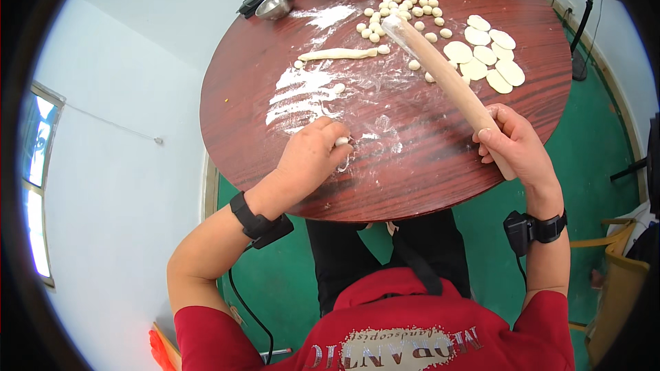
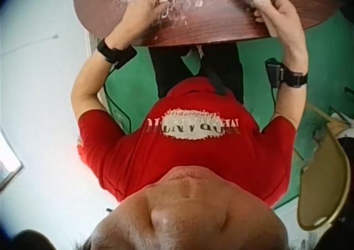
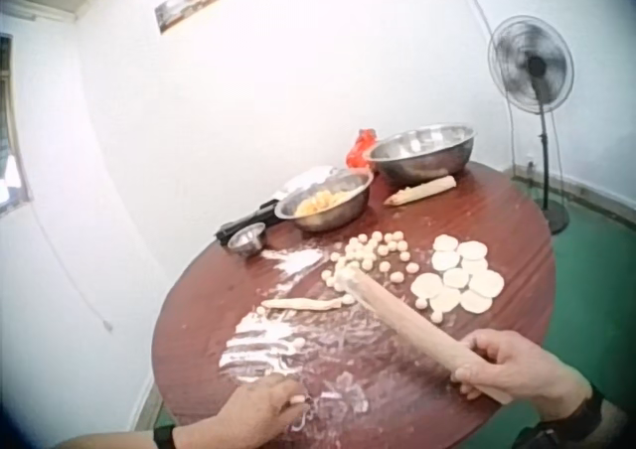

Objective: Kneading, rolling, and shaping dough into small portions for food preparation.

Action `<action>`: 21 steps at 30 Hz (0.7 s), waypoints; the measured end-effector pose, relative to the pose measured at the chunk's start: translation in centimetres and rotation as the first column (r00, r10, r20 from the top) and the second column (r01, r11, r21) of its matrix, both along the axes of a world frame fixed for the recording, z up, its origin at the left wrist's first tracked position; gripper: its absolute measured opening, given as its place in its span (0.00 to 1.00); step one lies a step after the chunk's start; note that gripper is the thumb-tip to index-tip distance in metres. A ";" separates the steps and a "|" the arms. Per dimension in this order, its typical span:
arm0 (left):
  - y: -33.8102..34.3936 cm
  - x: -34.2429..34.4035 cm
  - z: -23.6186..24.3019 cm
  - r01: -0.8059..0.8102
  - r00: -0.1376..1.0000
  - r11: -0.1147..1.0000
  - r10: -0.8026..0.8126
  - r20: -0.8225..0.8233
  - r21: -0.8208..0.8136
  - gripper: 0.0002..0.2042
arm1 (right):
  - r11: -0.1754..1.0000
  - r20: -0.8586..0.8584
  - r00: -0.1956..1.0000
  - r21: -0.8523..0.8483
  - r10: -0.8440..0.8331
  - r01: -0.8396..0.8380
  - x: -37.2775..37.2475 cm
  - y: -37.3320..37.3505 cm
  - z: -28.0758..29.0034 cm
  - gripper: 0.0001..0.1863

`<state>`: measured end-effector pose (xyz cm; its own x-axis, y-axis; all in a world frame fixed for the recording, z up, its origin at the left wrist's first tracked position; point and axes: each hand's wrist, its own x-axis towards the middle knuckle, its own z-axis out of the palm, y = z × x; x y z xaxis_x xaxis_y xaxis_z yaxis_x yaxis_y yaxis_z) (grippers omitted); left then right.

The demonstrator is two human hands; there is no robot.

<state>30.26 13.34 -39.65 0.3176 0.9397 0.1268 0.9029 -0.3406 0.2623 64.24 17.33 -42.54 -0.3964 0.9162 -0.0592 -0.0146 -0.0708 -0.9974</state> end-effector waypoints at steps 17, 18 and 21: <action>3.9 3.3 -1.3 0.290 0.939 0.956 -0.277 -0.206 0.037 0.33 | 1.000 -0.048 0.999 -0.005 0.019 -0.019 0.3 0.1 -0.5 0.13; 4.1 3.4 -1.7 0.276 0.939 0.961 -0.266 -0.219 0.019 0.34 | 1.000 -0.052 0.998 -0.015 0.022 -0.023 0.4 0.1 -0.5 0.13; 4.4 3.5 -2.5 0.254 0.945 0.967 -0.241 -0.223 0.029 0.35 | 1.000 -0.045 0.999 -0.021 0.014 -0.015 0.6 0.1 -0.4 0.13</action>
